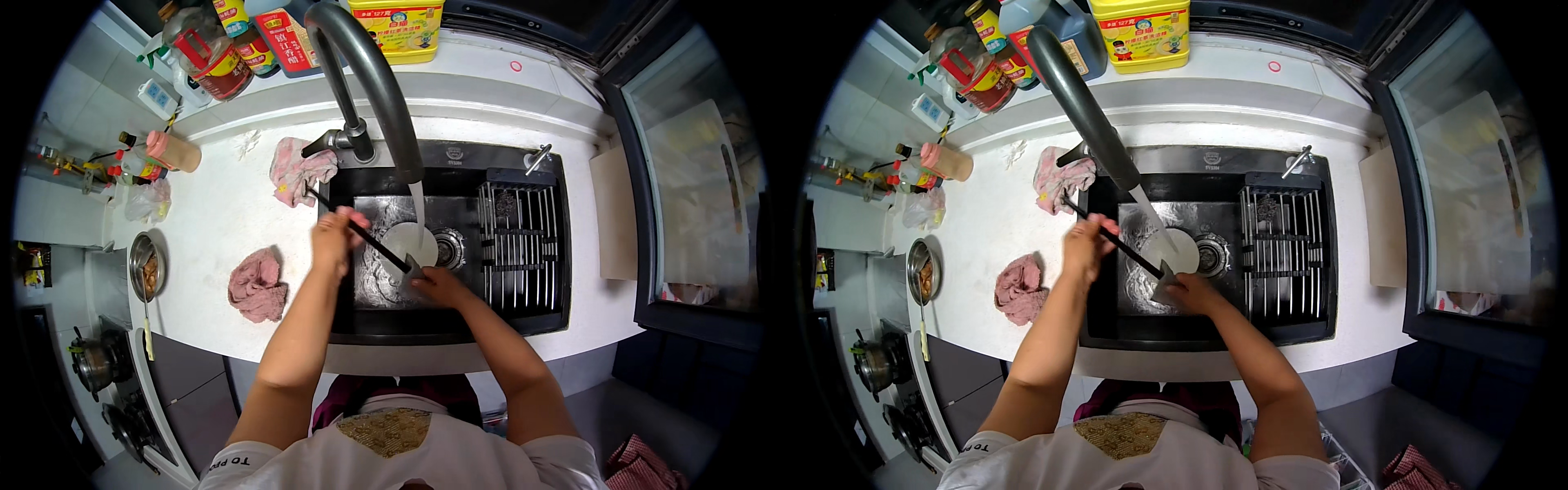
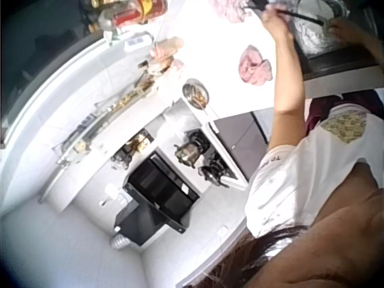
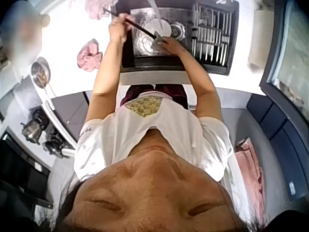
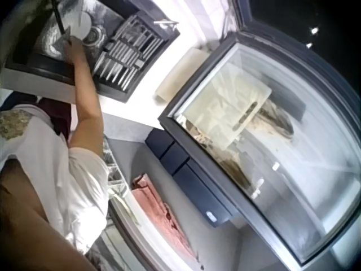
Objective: The person washes a bowl and a pair of chopsticks under running water using a scrub pad, places the items into a drawer, and then rinses a cloth in the sink.
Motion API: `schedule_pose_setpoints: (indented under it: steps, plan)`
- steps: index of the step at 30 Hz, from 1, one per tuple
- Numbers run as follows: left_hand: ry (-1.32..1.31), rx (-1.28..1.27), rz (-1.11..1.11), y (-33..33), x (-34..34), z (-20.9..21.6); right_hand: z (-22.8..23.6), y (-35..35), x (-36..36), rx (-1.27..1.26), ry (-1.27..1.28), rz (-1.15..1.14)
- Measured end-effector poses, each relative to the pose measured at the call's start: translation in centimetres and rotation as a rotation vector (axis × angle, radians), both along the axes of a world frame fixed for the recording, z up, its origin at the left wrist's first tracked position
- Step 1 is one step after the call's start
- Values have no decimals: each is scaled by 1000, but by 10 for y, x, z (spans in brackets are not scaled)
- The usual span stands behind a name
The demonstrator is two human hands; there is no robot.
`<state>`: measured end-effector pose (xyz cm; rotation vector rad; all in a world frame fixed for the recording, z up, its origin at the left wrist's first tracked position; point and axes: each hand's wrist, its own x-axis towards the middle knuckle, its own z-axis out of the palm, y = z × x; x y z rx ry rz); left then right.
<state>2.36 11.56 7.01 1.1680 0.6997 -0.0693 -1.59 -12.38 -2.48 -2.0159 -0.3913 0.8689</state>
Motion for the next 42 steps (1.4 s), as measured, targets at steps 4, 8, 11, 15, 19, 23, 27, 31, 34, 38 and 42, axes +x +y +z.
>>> schedule_pose_setpoints:
  steps: [4,8,11,15,19,23,27,31,34,38,42]
  plan:
    - [5,140,187,95,26,-3,-28,2,0,-372,-198,60]
    - [152,327,321,166,49,-16,-64,35,-7,-556,-631,127]
    - [335,556,256,196,50,-38,-85,54,-23,-585,-673,230]
    - [69,994,270,149,37,-25,-133,42,-8,-549,-812,320]
    - [-154,723,9,30,-20,-29,-124,31,-6,-506,-785,364]
    - [427,136,-179,-49,-58,-56,-31,48,-5,-464,-292,78]
    - [614,-146,-365,-65,-56,-92,-3,54,-25,-283,-8,-228]
    - [471,-79,-331,-47,-49,-107,35,58,-52,62,-134,-288]
    - [437,-68,-563,-23,-30,-60,24,18,-48,-187,-800,277]
    - [393,-143,-634,-26,-27,-33,22,-4,-30,-228,-922,315]
    - [335,-82,-282,-54,-46,-32,78,65,-41,-89,-306,-202]
